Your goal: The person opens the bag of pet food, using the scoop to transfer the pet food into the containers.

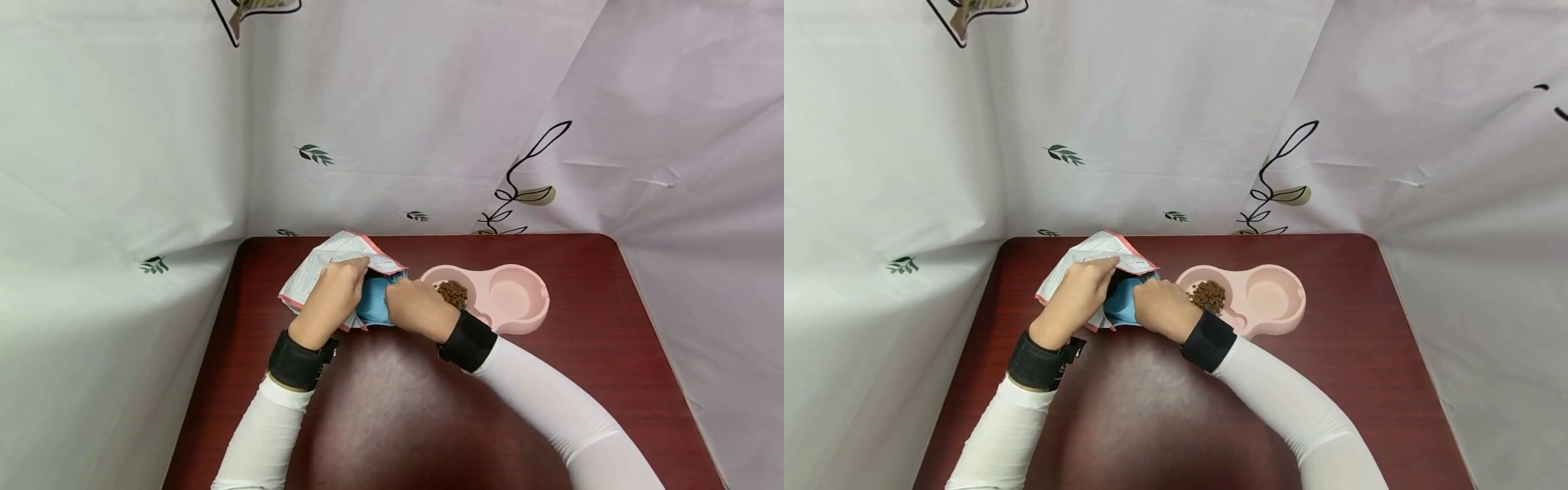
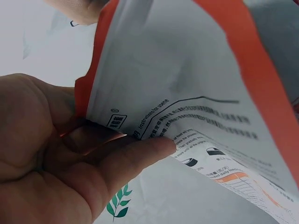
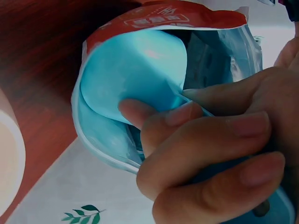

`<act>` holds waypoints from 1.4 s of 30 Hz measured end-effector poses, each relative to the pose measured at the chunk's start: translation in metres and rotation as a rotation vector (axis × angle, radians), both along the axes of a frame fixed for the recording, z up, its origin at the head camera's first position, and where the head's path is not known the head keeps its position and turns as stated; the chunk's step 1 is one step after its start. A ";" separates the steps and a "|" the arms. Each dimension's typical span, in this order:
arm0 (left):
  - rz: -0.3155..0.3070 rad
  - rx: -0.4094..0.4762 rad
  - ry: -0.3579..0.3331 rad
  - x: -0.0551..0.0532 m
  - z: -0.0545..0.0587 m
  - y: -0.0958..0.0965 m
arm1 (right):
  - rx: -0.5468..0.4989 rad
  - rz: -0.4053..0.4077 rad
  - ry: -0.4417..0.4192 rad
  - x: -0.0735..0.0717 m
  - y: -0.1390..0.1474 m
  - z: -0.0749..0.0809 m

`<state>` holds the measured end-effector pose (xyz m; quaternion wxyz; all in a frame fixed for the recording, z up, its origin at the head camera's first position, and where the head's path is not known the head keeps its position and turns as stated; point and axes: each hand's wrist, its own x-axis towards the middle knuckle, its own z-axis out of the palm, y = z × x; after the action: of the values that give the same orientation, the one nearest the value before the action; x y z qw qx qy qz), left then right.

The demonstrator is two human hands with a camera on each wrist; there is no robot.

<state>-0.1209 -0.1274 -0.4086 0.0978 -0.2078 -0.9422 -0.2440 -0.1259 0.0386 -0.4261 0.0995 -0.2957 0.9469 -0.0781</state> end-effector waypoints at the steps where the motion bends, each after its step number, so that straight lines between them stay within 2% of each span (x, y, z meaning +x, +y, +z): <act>1: 0.001 0.000 0.005 0.000 0.000 0.000 | -0.015 -0.016 0.005 0.000 -0.001 -0.002; 7: -0.015 0.000 0.029 -0.003 -0.001 0.001 | -0.067 -0.105 -0.011 0.000 -0.003 -0.015; 17: -0.024 0.007 0.019 -0.004 -0.001 0.002 | -0.094 -0.151 -0.005 0.000 -0.001 -0.023; 22: -0.010 0.007 0.016 -0.004 0.000 0.000 | -0.122 -0.149 -0.004 0.002 -0.003 -0.030; 32: -0.006 0.012 0.018 -0.003 -0.001 -0.003 | -0.178 -0.145 0.098 0.006 -0.008 -0.049; 42: 0.002 0.029 0.009 -0.003 -0.003 -0.005 | -0.234 -0.185 0.112 0.004 -0.012 -0.058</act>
<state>-0.1239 -0.1322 -0.4111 0.1053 -0.2067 -0.9383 -0.2565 -0.1216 0.0264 -0.4842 0.0036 -0.2205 0.9586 -0.1802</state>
